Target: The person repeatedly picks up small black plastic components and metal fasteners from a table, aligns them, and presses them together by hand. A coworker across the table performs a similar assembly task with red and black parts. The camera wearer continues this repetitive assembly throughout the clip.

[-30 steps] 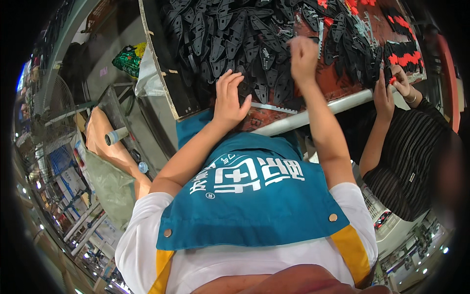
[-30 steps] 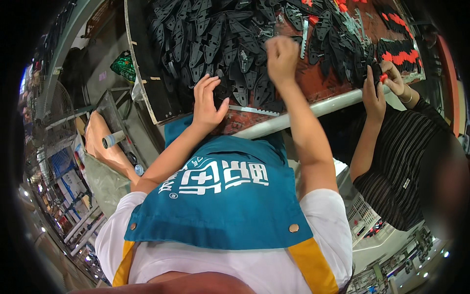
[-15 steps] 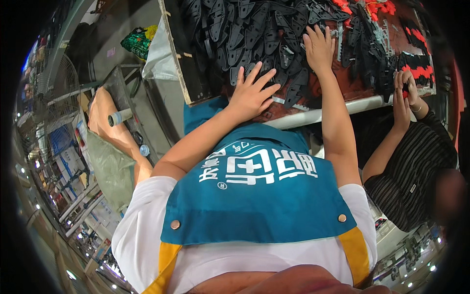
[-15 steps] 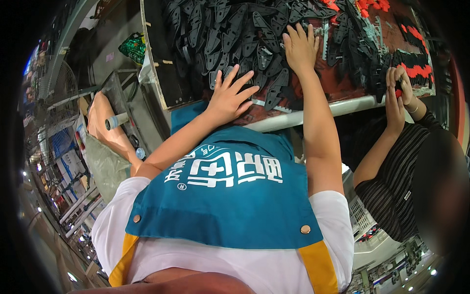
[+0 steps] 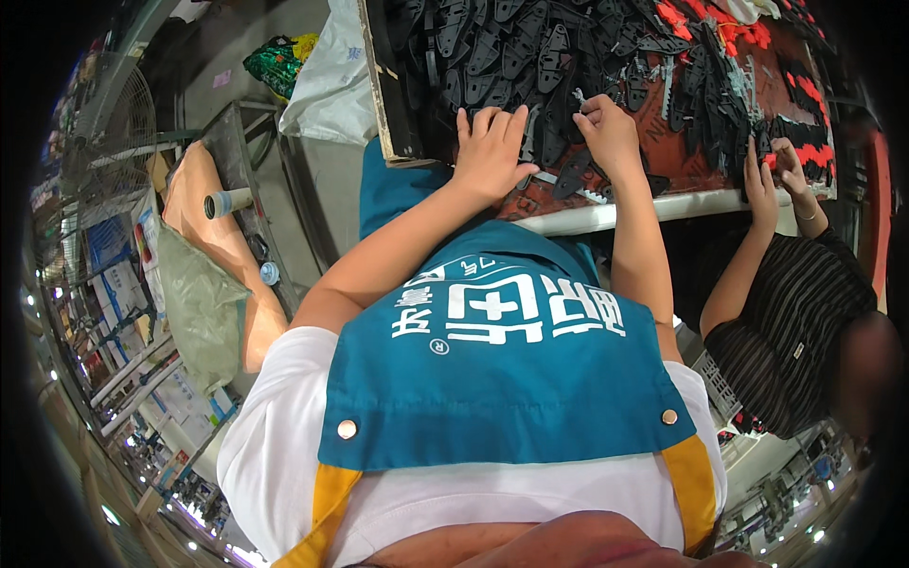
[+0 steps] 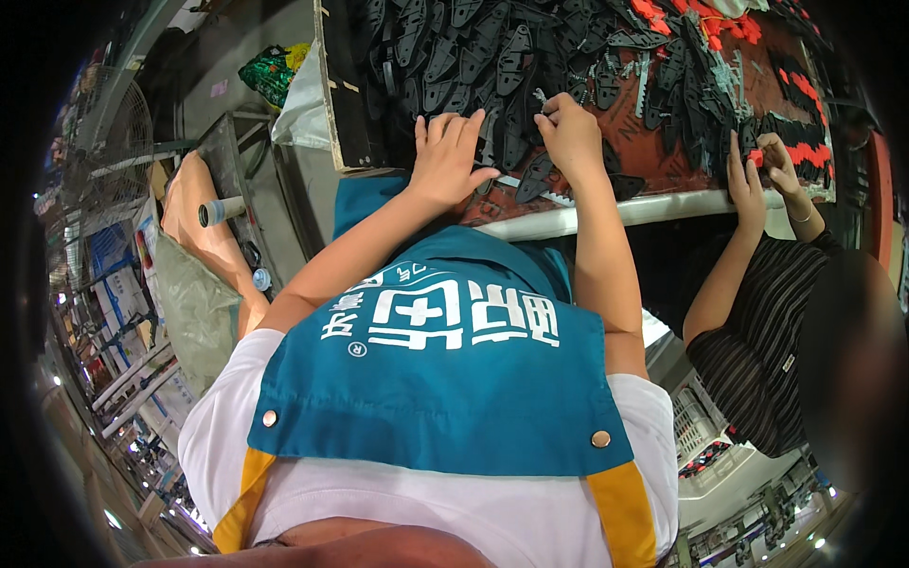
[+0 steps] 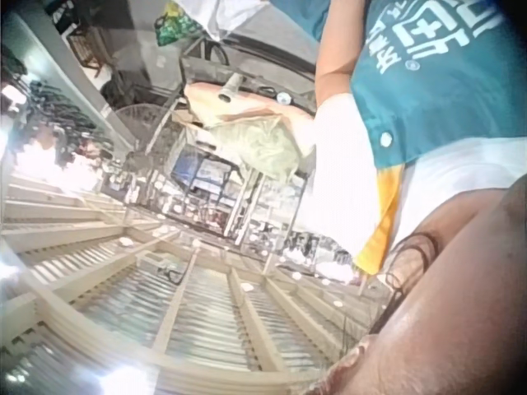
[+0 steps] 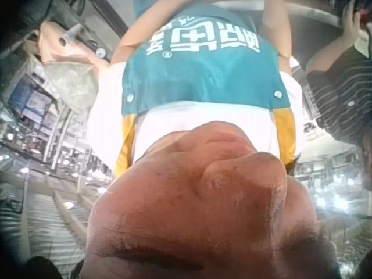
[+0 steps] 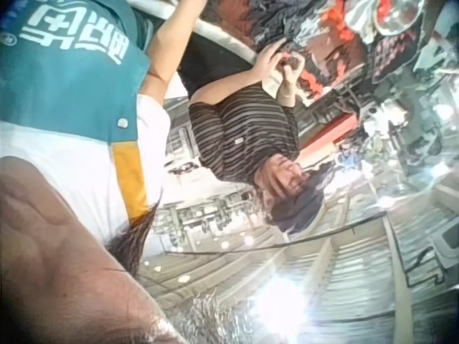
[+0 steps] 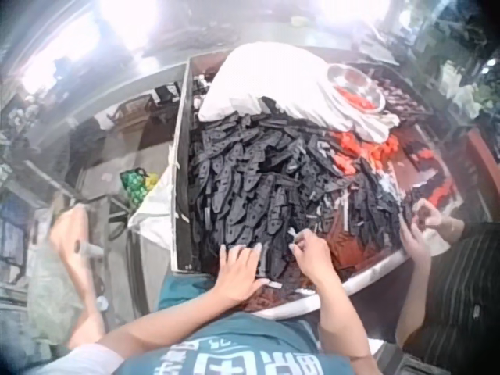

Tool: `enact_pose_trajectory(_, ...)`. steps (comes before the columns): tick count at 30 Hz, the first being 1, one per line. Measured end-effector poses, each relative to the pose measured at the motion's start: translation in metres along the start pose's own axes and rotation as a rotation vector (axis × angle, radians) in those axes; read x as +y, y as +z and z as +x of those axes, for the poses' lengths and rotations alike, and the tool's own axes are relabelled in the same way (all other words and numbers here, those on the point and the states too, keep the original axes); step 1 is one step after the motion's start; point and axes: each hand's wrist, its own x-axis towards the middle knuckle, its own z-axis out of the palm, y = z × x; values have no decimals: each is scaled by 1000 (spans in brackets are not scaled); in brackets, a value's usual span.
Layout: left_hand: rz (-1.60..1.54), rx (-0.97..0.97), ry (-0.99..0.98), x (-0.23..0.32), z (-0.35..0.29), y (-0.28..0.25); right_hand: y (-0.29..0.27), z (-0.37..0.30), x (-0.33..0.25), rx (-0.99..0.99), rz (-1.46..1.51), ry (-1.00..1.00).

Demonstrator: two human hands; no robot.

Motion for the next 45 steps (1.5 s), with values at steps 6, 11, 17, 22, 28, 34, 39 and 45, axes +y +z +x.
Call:
enact_pose_trajectory(6, -68, -19, -145, 10, 23, -5, -11, 0, 3, -47, 463, 143)
enact_pose_trajectory(11, -258, 23, -155, 6, 27, -9, -33, -16, 2, -133, 874, 299)
enact_pose_trajectory(17, -527, 172, -141, 15, 35, -26, -28, -23, 8, -72, 956, 266)
enact_pose_trajectory(22, -177, 90, -61, 7, 21, -21, -28, -27, 10, 37, 926, 226)
enact_pose_trajectory(28, -93, -131, -217, 11, -8, -16, -21, -51, 15, -61, 930, 175)
enact_pose_trajectory(34, -928, -295, -390, 22, 10, -43, -18, -75, -17, -100, 1024, 190)
enact_pose_trajectory(39, -1770, -338, -636, 26, 11, -55, -33, -80, -40, -66, 1076, 120)
enact_pose_trajectory(45, -1880, -340, -397, 26, 8, -62, -35, -82, -46, -64, 1091, -32)
